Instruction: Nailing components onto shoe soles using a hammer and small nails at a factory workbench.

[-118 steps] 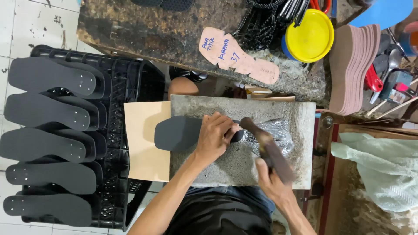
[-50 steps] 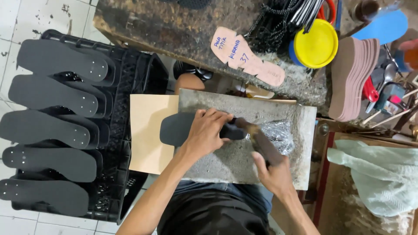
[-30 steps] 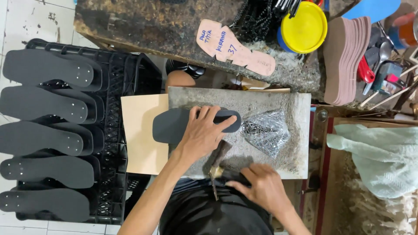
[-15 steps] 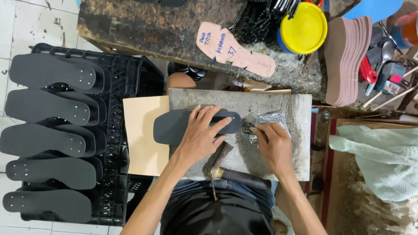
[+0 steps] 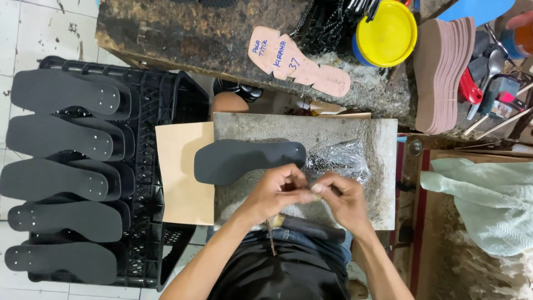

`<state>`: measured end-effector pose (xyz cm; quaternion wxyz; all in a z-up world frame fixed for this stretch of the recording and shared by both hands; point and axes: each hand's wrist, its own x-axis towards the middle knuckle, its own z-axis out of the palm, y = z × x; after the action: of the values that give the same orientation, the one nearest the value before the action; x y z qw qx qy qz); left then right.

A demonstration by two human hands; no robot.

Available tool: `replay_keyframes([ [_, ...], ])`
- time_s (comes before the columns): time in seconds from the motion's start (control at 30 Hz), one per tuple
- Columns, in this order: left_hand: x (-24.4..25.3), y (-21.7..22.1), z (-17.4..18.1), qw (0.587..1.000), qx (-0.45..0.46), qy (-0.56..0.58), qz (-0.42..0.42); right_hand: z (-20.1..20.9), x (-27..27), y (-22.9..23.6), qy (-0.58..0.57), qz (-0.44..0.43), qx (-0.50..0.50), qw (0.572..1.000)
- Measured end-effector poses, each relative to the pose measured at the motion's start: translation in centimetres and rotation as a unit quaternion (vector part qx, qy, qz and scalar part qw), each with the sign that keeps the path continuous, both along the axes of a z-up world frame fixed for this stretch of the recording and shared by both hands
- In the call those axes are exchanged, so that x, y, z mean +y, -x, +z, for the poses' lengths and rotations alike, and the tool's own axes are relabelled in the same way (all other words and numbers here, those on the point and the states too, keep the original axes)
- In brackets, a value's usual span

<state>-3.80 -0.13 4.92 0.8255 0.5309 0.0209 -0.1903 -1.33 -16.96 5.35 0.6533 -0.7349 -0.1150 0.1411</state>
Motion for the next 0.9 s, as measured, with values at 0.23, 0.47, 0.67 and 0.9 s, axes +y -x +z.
replay_keyframes([
  [0.23, 1.9, 0.0, -0.1, 0.957, -0.116, -0.261, 0.057, 1.5, 0.0, 1.5, 0.179, 0.101, -0.05, 0.977],
  [0.47, 0.9, -1.2, -3.4, 0.844, -0.283, -0.436, 0.13, 0.0, -0.2, 5.2, 0.443, 0.322, -0.134, 0.826],
  [0.67, 0.1, -1.8, -3.8, 0.798, -0.279, -0.525, 0.095, 2.9, -0.2, 4.4, 0.328, 0.255, -0.052, 0.908],
  [0.9, 0.2, -1.9, -4.5, 0.824, -0.245, -0.505, 0.078, 2.2, -2.7, 4.4, 0.217, 0.083, -0.056, 0.971],
])
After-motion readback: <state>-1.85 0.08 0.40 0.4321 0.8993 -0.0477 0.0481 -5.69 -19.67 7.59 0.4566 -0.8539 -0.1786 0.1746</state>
